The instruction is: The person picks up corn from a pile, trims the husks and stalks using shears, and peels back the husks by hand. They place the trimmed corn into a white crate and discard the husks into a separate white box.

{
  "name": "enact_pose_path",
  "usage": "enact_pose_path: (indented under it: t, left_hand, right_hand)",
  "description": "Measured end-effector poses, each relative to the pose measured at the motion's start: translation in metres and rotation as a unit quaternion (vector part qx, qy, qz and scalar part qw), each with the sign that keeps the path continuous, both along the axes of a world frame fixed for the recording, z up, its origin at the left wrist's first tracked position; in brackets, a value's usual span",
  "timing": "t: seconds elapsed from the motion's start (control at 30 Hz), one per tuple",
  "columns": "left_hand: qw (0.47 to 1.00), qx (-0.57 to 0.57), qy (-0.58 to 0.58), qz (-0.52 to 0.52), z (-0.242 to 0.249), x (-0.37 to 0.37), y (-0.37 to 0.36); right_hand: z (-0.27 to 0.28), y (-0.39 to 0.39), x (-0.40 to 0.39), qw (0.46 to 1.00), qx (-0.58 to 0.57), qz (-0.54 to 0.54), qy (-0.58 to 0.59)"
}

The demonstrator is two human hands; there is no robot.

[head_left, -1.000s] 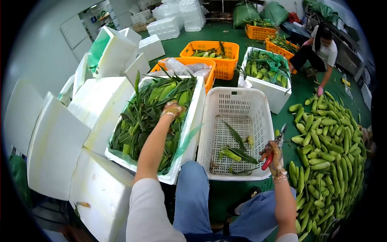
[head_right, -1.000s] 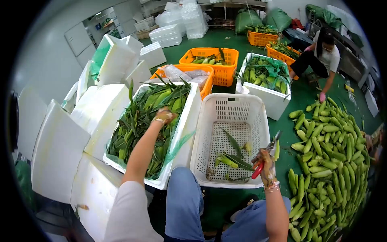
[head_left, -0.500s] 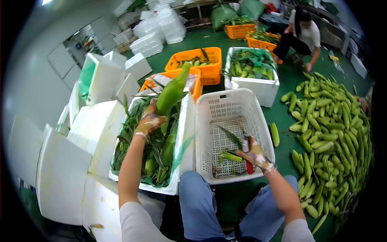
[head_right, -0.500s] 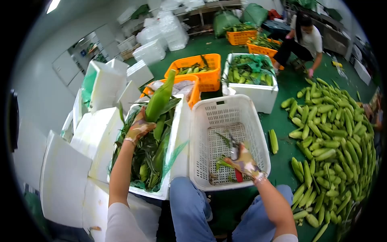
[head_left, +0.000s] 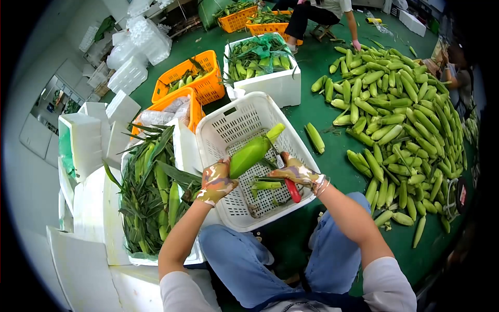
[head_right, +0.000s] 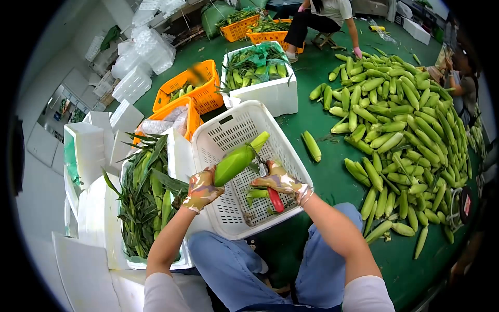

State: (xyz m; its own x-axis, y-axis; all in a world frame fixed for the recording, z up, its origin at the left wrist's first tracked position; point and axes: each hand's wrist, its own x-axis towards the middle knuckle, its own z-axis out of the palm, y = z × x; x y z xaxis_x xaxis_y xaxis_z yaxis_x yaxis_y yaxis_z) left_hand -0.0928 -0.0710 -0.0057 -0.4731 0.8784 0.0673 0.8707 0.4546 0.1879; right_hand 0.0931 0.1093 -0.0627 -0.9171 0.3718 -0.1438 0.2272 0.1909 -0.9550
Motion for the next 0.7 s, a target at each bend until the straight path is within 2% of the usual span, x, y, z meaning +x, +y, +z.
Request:
enact_pose_path:
  t: [0.07,0.1,0.2,0.27,0.33,0.37,0.4,0.47,0.53,0.6,0.63,0.67,0.7]
  left_hand:
    - [0.991,-0.124,-0.039,-0.004,0.02,0.007,0.004]
    - [0.996,-0.08,-0.002,-0.043,0.007,-0.003,-0.002]
    - [0.991,-0.107,0.05,-0.056,0.011,-0.012,0.0]
    - [0.989,-0.052,0.105,-0.094,0.024,-0.029,-0.003]
    - [0.969,-0.038,0.197,-0.142,0.043,-0.056,-0.005]
    - [0.965,-0.042,0.211,-0.147,0.048,-0.065,-0.005]
    - [0.962,-0.047,0.225,-0.149,0.051,-0.072,-0.005]
    - [0.949,-0.036,0.234,-0.209,0.056,-0.081,-0.001]
    - [0.92,-0.022,0.249,-0.303,0.057,-0.081,0.012]
    - [0.88,-0.024,0.312,-0.357,0.047,-0.074,0.03]
    - [0.883,-0.006,0.3,-0.36,0.04,-0.068,0.037]
    - [0.885,0.011,0.29,-0.364,0.043,-0.054,0.046]
    - [0.902,0.017,0.252,-0.349,0.046,-0.041,0.053]
  right_hand:
    - [-0.037,-0.005,-0.012,0.985,0.134,-0.054,0.097]
    - [-0.041,-0.001,-0.013,0.989,0.134,-0.027,0.058]
    - [-0.043,-0.011,-0.012,0.995,0.084,-0.041,-0.018]
    - [-0.027,-0.015,0.004,0.978,0.173,-0.06,-0.104]
    - [-0.043,-0.007,0.013,0.981,0.153,0.017,-0.122]
    - [-0.029,-0.004,0.023,0.983,0.076,0.064,-0.157]
    - [-0.039,0.003,0.021,0.971,0.151,0.09,-0.159]
    - [-0.017,0.005,0.024,0.985,0.058,0.005,-0.161]
    - [0.012,-0.005,0.017,0.991,-0.094,-0.067,-0.06]
    - [-0.006,0.001,-0.002,0.987,-0.116,-0.11,0.004]
    - [-0.006,-0.002,-0.004,0.995,-0.042,-0.066,0.068]
    - [-0.022,-0.002,-0.013,0.995,0.064,-0.026,0.07]
    - [-0.03,-0.01,-0.015,0.991,0.034,-0.035,0.123]
